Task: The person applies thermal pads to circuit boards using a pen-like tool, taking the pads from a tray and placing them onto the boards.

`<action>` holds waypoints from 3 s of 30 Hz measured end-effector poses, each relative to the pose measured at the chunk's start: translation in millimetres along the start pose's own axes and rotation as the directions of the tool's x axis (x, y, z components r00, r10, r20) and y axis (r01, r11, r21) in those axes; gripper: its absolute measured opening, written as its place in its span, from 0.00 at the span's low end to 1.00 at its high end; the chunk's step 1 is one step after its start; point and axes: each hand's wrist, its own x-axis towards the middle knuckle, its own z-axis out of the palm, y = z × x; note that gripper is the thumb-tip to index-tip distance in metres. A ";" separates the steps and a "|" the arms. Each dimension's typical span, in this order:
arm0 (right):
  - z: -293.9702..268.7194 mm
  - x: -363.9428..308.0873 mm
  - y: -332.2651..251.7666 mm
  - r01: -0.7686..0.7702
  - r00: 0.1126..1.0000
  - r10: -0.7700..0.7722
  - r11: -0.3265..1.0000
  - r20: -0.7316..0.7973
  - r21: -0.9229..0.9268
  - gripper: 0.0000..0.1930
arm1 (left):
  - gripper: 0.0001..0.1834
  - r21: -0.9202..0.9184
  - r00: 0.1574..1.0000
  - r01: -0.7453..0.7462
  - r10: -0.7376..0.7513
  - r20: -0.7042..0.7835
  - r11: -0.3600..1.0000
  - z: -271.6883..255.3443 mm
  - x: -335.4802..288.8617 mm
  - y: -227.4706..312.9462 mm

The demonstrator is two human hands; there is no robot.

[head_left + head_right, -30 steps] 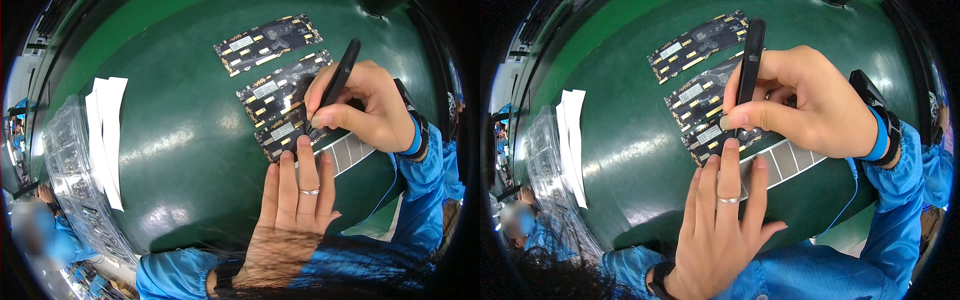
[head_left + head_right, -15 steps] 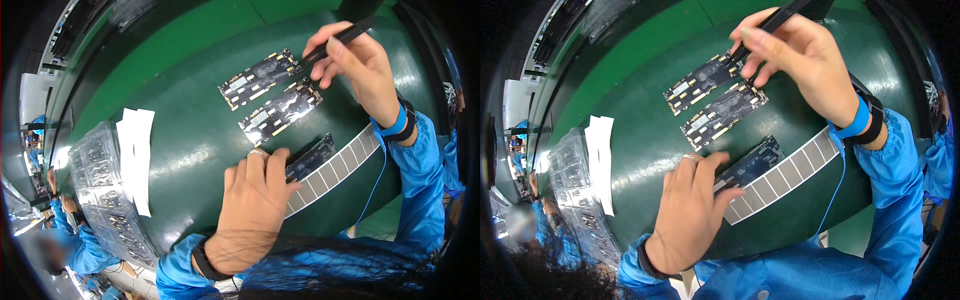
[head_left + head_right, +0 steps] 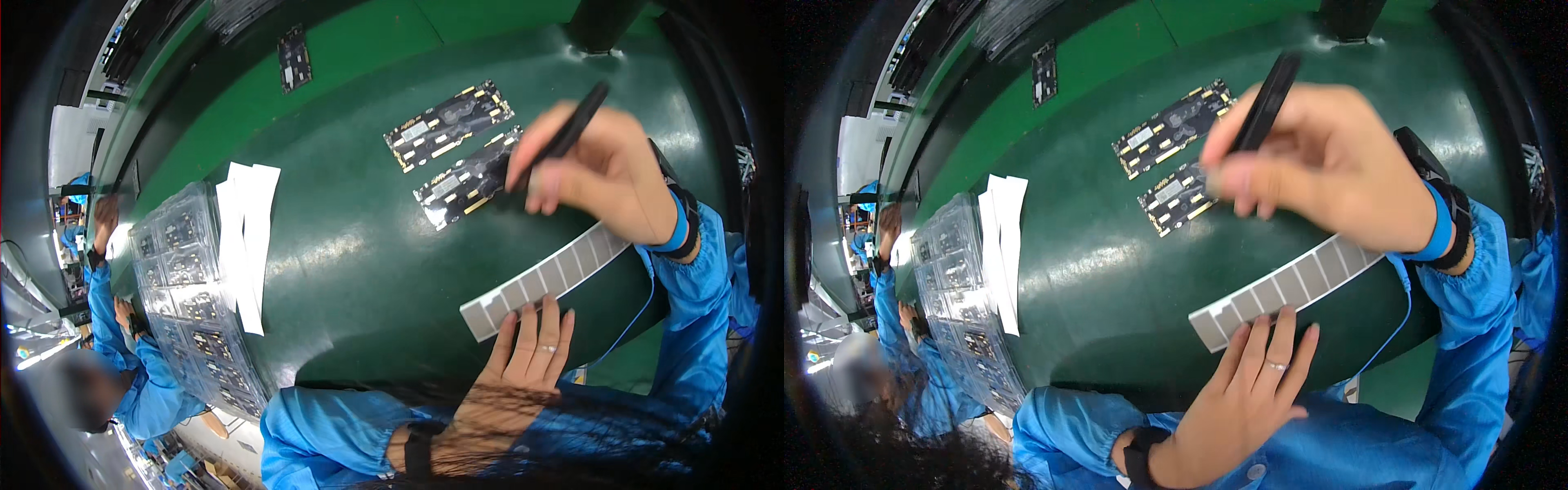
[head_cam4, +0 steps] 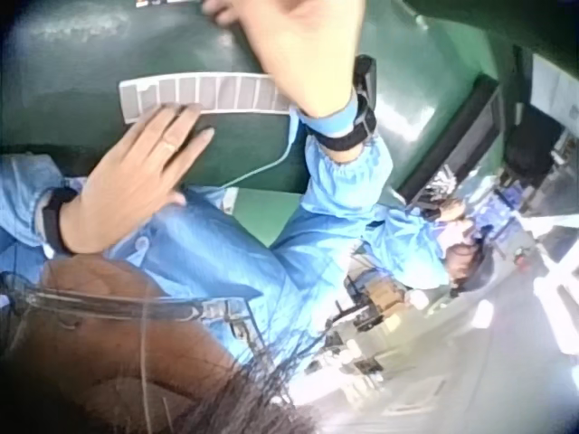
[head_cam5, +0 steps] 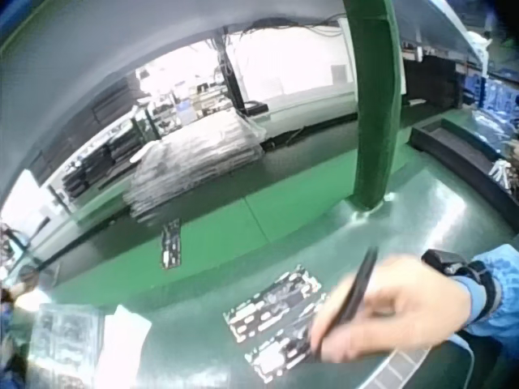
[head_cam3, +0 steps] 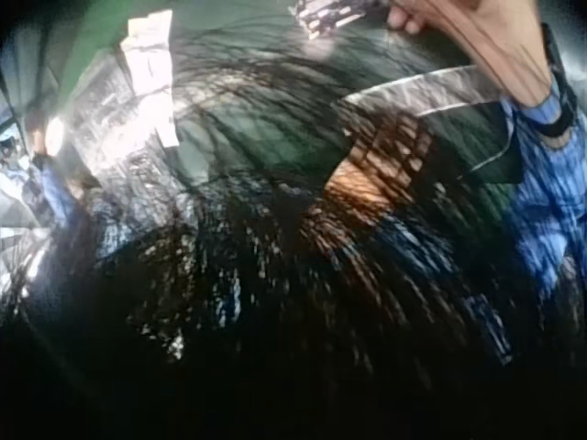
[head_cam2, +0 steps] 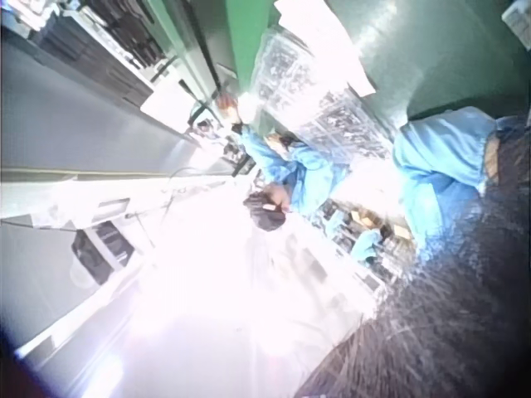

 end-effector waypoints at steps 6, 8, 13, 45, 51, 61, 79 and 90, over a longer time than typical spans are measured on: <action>15.4 -9.6 28.7 -0.001 0.990 0.011 0.998 0.141 -0.069 0.07 | 0.49 -0.021 0.997 0.047 -0.049 -0.059 0.999 6.2 27.9 -26.2; 18.5 -9.4 34.1 -0.006 0.995 0.013 0.998 0.095 -0.067 0.09 | 0.49 -0.006 0.995 0.059 -0.060 -0.078 0.998 11.6 27.0 -24.1; 27.7 -10.0 32.7 -0.076 0.994 0.087 0.985 0.062 -0.152 0.08 | 0.45 0.019 0.990 0.053 -0.050 -0.135 0.998 10.5 25.6 -25.7; 26.7 72.1 32.0 -0.173 0.982 0.173 0.985 0.074 -0.013 0.06 | 0.47 -0.090 0.962 0.243 -0.252 -0.106 0.966 -9.0 35.2 -70.9; 29.7 74.7 30.9 -0.155 0.985 0.158 0.987 0.075 -0.049 0.06 | 0.45 0.231 0.915 0.348 -0.275 -0.296 0.909 34.6 30.1 -76.5; 33.7 69.6 33.6 -0.072 0.997 0.075 0.993 0.031 -0.090 0.07 | 0.46 -0.098 0.917 0.332 -0.345 -0.199 0.938 0.1 32.0 -81.6; 30.3 50.2 25.2 -0.017 0.999 0.013 0.995 -0.047 -0.096 0.09 | 0.47 0.072 0.918 0.280 -0.246 -0.310 0.957 18.3 27.9 -68.5; 34.0 60.5 31.0 -0.062 0.997 0.066 0.991 0.037 -0.119 0.07 | 0.47 0.034 0.886 0.327 -0.294 -0.359 0.944 20.9 31.0 -69.7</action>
